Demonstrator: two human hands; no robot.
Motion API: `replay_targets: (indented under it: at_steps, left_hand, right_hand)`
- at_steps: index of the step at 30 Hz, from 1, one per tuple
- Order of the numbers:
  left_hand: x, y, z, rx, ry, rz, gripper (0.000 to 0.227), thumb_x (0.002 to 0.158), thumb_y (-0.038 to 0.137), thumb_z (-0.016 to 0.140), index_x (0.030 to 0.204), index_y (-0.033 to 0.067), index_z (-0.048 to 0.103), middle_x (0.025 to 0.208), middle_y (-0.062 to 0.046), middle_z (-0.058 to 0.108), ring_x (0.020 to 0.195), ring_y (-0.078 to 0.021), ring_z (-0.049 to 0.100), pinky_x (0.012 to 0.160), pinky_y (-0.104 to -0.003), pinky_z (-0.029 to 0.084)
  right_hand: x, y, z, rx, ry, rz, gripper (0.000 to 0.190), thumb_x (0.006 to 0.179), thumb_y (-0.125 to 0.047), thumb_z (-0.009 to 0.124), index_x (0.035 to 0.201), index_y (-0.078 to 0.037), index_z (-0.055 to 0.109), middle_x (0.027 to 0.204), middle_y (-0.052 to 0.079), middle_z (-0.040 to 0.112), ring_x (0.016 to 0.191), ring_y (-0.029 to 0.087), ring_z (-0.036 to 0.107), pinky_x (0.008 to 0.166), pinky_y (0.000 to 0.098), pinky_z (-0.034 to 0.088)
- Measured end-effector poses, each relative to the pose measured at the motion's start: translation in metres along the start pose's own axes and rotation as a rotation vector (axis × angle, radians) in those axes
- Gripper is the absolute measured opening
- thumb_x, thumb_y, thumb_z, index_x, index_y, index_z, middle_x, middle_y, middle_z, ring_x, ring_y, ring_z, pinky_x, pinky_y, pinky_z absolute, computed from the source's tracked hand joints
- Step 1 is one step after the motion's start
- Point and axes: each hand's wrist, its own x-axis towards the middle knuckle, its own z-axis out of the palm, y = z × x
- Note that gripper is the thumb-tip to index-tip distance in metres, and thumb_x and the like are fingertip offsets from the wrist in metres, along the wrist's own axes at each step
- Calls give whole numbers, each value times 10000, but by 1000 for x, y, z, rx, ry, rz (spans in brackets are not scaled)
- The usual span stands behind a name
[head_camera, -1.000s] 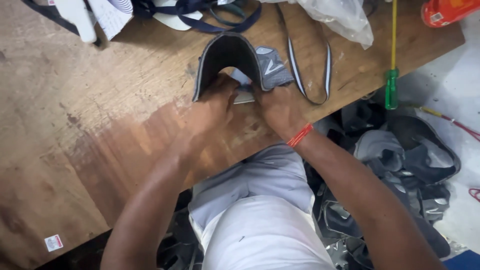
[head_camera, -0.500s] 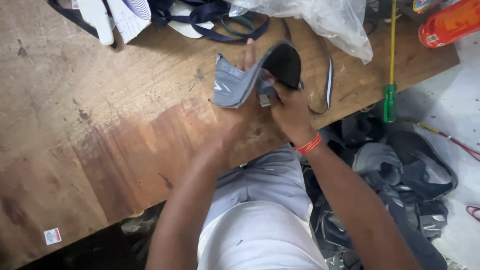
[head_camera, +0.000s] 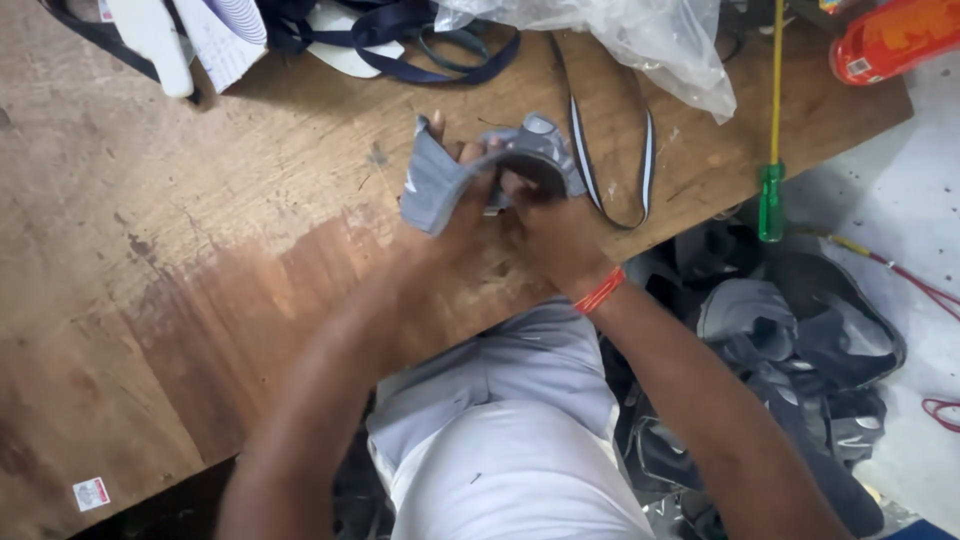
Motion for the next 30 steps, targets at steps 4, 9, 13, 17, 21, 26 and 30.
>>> replay_targets:
  at_steps: [4, 9, 13, 17, 21, 26, 30]
  left_hand:
    - [-31, -5, 62, -430, 236, -203, 227, 989, 138, 622, 1187, 40, 674, 1125, -177, 693, 1101, -373, 621, 1039, -507, 439]
    - [-15, 3, 6, -114, -44, -63, 282, 986, 99, 565, 1227, 19, 689, 1123, -175, 691, 1071, -378, 623, 924, -489, 474]
    - [14, 20, -20, -595, -156, -637, 217, 1045, 196, 523, 1089, 86, 705, 1003, -118, 706, 957, -333, 685, 834, -467, 527]
    - [13, 11, -18, -65, -84, -158, 179, 936, 148, 559, 1038, 72, 685, 1004, -152, 691, 967, -374, 674, 797, -473, 534]
    - [5, 16, -37, -195, -164, -255, 196, 986, 216, 577, 1055, 81, 701, 1056, -175, 703, 1006, -373, 660, 858, -476, 522]
    - [-28, 23, -36, 3, -26, 144, 444, 1096, 203, 601, 1519, 89, 532, 1534, -125, 527, 1349, -305, 552, 1132, -513, 446]
    - [-26, 49, -78, 50, -242, 80, 693, 792, 300, 613, 1455, 151, 476, 1469, -172, 491, 1359, -406, 506, 1138, -551, 381]
  right_hand:
    - [0, 8, 11, -29, 195, -282, 517, 849, -172, 661, 1347, -60, 581, 1178, 183, 707, 1023, 372, 717, 862, 475, 580]
    - [2, 14, 6, 9, -84, -114, 559, 858, -135, 685, 1402, -25, 622, 1174, 203, 715, 841, 383, 688, 719, 503, 546]
    - [1, 26, 6, 58, -8, -121, 372, 835, -166, 702, 1195, -75, 717, 1128, 160, 724, 1034, 351, 689, 881, 457, 562]
    - [6, 37, 8, 19, 169, -276, 338, 872, -104, 694, 1210, -106, 712, 1202, 93, 720, 1121, 315, 707, 969, 423, 576]
    - [2, 35, 0, -234, 126, -438, 506, 923, -138, 718, 1403, 3, 638, 1404, 108, 677, 1091, 260, 704, 931, 418, 554]
    - [4, 30, -29, 248, -159, -204, 565, 969, -322, 707, 1488, -189, 527, 1529, 2, 572, 1338, 237, 595, 1085, 376, 490]
    - [-2, 51, 4, -192, -52, -537, 698, 953, -66, 564, 1630, -115, 403, 1694, 48, 406, 1536, 207, 463, 1290, 393, 370]
